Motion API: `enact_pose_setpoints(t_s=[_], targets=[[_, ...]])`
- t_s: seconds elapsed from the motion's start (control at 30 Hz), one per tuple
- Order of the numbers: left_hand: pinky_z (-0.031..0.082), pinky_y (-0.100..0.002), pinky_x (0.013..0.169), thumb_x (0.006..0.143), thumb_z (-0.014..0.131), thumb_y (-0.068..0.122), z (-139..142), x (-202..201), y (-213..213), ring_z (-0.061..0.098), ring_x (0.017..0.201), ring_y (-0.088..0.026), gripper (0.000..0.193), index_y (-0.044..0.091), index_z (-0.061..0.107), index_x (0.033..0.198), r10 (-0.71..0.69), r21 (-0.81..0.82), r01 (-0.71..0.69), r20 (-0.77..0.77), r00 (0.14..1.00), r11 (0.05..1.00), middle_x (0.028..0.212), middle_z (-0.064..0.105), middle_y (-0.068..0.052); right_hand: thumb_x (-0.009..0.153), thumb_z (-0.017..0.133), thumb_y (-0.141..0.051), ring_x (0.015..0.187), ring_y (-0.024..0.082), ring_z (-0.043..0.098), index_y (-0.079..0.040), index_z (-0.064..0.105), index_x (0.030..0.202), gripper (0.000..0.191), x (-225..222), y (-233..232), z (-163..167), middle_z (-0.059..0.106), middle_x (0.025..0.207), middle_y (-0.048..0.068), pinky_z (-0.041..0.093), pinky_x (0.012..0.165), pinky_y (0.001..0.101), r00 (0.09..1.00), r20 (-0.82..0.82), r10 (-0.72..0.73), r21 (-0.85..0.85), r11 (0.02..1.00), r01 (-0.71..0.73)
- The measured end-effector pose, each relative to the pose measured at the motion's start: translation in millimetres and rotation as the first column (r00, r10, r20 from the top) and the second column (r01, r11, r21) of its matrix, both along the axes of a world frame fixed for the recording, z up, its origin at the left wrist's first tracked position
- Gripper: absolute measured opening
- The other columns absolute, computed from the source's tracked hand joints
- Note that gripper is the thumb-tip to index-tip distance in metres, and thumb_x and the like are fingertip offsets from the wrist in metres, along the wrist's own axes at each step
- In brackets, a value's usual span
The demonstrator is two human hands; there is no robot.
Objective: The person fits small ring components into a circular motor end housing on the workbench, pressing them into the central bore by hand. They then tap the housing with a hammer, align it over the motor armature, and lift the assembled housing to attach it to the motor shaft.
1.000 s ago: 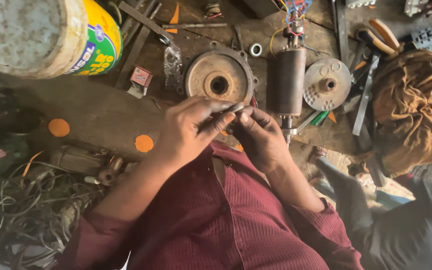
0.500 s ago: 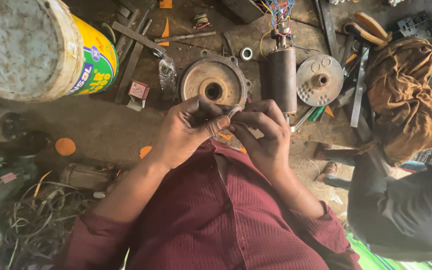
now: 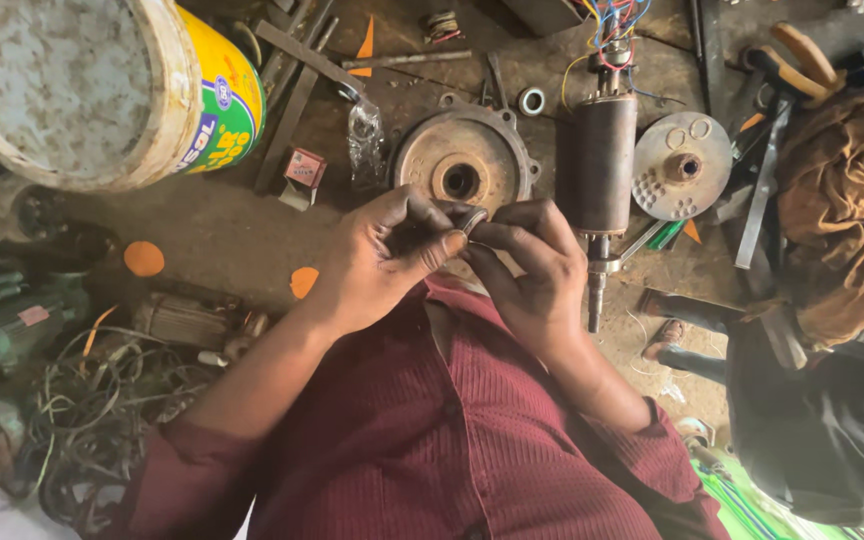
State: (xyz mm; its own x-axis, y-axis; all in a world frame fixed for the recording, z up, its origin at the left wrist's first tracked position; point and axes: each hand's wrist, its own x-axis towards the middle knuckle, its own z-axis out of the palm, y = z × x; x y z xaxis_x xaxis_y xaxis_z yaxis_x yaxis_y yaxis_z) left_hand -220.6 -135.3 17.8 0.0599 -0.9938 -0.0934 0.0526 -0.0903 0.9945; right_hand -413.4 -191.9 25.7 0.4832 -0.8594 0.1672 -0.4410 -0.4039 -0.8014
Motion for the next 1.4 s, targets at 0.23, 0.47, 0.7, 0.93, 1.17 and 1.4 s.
enact_pose_setpoints(t_s=[0.23,0.47,0.7,0.93,1.17,1.4], targets=[[0.057,-0.02,0.076,0.099,0.073,0.017,-1,5,-2,0.067,0.087,-0.001,0.017,0.006,0.061,0.103,0.045,0.079,-0.04,-0.054,0.998,0.996,0.096,0.072,0.001,0.094,0.077,-0.007,0.104,0.017,0.059,-0.001,0.07,0.099,0.01,-3,-6,-14,0.057,0.109,0.004,0.05,0.093,0.0324,0.917,0.399,0.007,0.38,0.909,-0.173],[0.049,-0.019,0.075,0.105,0.07,0.015,-15,12,-2,0.058,0.086,-0.001,0.014,0.006,0.059,0.107,0.077,0.099,-0.054,-0.253,0.964,0.994,0.095,0.067,0.003,0.104,0.07,-0.017,0.107,0.021,0.061,-0.006,0.066,0.118,0.018,-15,-2,-28,0.06,0.126,0.008,0.05,0.094,0.0381,0.537,0.765,-0.354,0.618,0.637,-0.46],[0.05,-0.018,0.077,0.104,0.07,0.014,-16,11,-5,0.059,0.086,0.001,0.013,0.006,0.059,0.104,0.08,0.129,-0.042,-0.308,0.948,0.991,0.094,0.065,0.005,0.109,0.066,-0.016,0.103,0.023,0.063,-0.007,0.065,0.118,0.012,-36,-5,-43,0.066,0.128,0.013,0.048,0.091,0.0363,0.469,0.743,-0.478,0.667,0.587,-0.458],[0.054,-0.037,0.088,0.095,0.076,0.014,-27,15,-35,0.065,0.105,-0.025,0.019,0.008,0.067,0.111,0.068,-0.17,0.071,0.693,0.718,0.983,0.114,0.066,-0.008,0.109,0.062,-0.011,0.106,0.022,0.063,-0.007,0.062,0.112,0.005,-46,-9,-57,0.064,0.12,0.01,0.05,0.093,0.038,0.488,0.644,-0.589,0.76,0.567,-0.318],[0.052,-0.044,0.097,0.092,0.067,0.02,-65,4,-65,0.051,0.126,-0.029,0.015,0.009,0.071,0.101,0.16,-0.187,0.434,0.982,0.097,0.881,0.138,0.058,-0.008,0.108,0.062,-0.01,0.1,0.02,0.064,-0.005,0.06,0.111,0.006,-55,-7,-63,0.065,0.116,0.009,0.052,0.092,0.0389,0.592,0.584,-0.555,0.769,0.611,-0.187],[0.051,-0.041,0.092,0.096,0.064,0.021,-80,-10,-69,0.051,0.124,-0.028,0.018,0.005,0.073,0.095,0.189,-0.202,0.462,0.979,0.075,0.863,0.135,0.06,-0.007,0.108,0.064,-0.011,0.097,0.017,0.064,-0.002,0.063,0.111,0.009,-58,5,-70,0.067,0.118,0.009,0.052,0.091,0.036,0.651,0.527,-0.546,0.784,0.607,-0.127]])
